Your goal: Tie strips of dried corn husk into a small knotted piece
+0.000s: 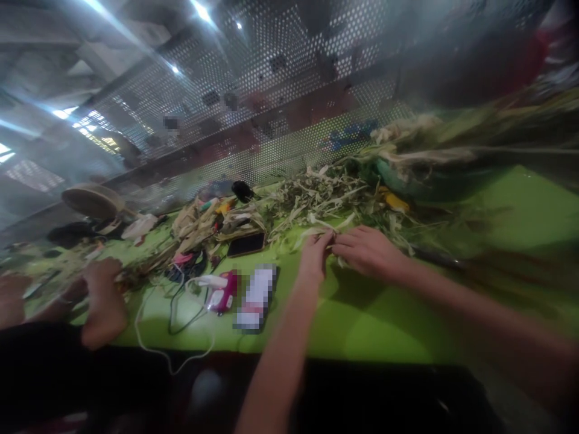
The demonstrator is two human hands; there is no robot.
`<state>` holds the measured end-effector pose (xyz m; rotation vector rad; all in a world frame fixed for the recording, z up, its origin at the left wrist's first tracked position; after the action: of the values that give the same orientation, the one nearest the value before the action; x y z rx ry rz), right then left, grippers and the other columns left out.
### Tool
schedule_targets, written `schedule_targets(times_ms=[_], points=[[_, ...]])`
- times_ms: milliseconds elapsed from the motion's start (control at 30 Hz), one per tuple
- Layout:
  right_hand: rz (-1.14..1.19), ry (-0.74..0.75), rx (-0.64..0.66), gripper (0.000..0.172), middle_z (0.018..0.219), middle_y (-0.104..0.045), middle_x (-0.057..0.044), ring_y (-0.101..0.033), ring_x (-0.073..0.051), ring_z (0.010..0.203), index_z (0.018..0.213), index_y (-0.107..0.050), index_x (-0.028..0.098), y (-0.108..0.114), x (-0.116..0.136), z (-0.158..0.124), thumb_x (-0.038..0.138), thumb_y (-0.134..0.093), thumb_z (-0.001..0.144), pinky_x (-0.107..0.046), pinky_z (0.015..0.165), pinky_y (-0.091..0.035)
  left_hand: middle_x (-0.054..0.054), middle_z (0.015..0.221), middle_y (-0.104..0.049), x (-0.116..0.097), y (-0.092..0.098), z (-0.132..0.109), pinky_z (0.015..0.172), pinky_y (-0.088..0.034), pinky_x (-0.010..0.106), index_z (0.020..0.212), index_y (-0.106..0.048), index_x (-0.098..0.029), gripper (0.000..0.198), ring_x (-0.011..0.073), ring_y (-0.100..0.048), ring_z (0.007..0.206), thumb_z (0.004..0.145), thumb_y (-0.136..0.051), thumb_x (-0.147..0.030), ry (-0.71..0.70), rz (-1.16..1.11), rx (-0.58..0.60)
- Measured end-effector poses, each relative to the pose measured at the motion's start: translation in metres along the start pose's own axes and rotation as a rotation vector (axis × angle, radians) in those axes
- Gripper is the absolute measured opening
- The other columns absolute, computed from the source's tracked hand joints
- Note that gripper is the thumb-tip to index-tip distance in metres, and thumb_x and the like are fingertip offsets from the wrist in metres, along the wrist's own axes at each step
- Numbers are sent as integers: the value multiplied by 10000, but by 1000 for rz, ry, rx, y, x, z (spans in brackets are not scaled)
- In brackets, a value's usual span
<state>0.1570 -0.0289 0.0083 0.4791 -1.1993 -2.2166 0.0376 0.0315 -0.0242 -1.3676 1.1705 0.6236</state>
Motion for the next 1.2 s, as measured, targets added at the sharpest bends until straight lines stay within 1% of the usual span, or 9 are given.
schedule_targets(times_ms=[167,267,367,433,600,733,867,1067,1200], points=[[28,47,-41,206,960,-724,-48,-599,-198,822,977,-688,213,4,5,-1,129,-542,858,-324,724,-358,16,709,-649,4,0,2,643,-426,232,756,-671,-125,302,103,-566,658,599,-813,-341,-1,38,63],[111,17,-107,228,956,-735,-38,-621,-201,850,970,-692,228,9,5,-1,120,-535,845,-324,745,-384,14,681,-644,2,1,3,666,-435,250,706,-666,-133,294,108,-553,641,621,-803,-379,-77,98,79],[224,-126,-201,212,936,-737,-38,-634,-208,864,961,-695,238,13,-1,-2,125,-567,836,-327,784,-414,21,703,-665,-2,0,4,709,-447,268,731,-689,-140,281,125,-569,676,636,-800,-381,-170,160,129],[319,-251,-268,152,915,-727,-49,-632,-211,853,928,-698,229,17,-8,-2,151,-604,839,-321,767,-433,21,719,-675,-4,0,5,720,-446,267,750,-700,-143,271,127,-578,697,631,-810,-361,-186,182,142],[491,-461,-384,51,890,-711,-59,-615,-215,864,844,-698,208,24,-24,-2,216,-648,840,-326,772,-448,6,752,-679,-6,-1,0,694,-447,244,796,-699,-153,283,109,-582,708,589,-832,-295,-81,153,100],[620,-649,-384,76,821,-702,-30,-613,-192,789,838,-703,197,13,-34,-6,263,-676,810,-303,722,-447,9,787,-682,-7,-7,-7,719,-464,246,807,-692,-149,271,112,-601,751,595,-817,-261,-24,130,158],[805,-821,-353,116,719,-668,0,-575,-149,653,829,-687,184,1,-37,-8,293,-672,790,-263,611,-418,9,798,-671,-8,-10,-10,710,-468,254,810,-678,-140,275,114,-603,751,605,-806,-271,4,96,128],[899,-869,-290,159,728,-654,-5,-564,-147,664,824,-654,188,-2,-35,-6,344,-664,790,-264,610,-422,13,772,-660,-6,-7,-7,687,-449,242,829,-681,-130,324,105,-580,723,617,-821,-331,-37,202,147],[976,-887,-203,319,742,-664,-6,-599,-164,669,1075,-616,193,-4,-35,-7,338,-671,796,-280,617,-449,27,790,-677,-5,0,-1,675,-435,236,843,-691,-135,278,109,-585,722,668,-768,-336,-72,267,55]])
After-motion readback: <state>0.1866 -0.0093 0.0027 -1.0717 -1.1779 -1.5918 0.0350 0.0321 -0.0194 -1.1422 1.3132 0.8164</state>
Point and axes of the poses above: each hand's wrist, its own z-axis towards the middle knuckle, its own y-axis out of the back of the hand, x = y × z, the point moved 3 cm from there along z, towards the middle knuckle
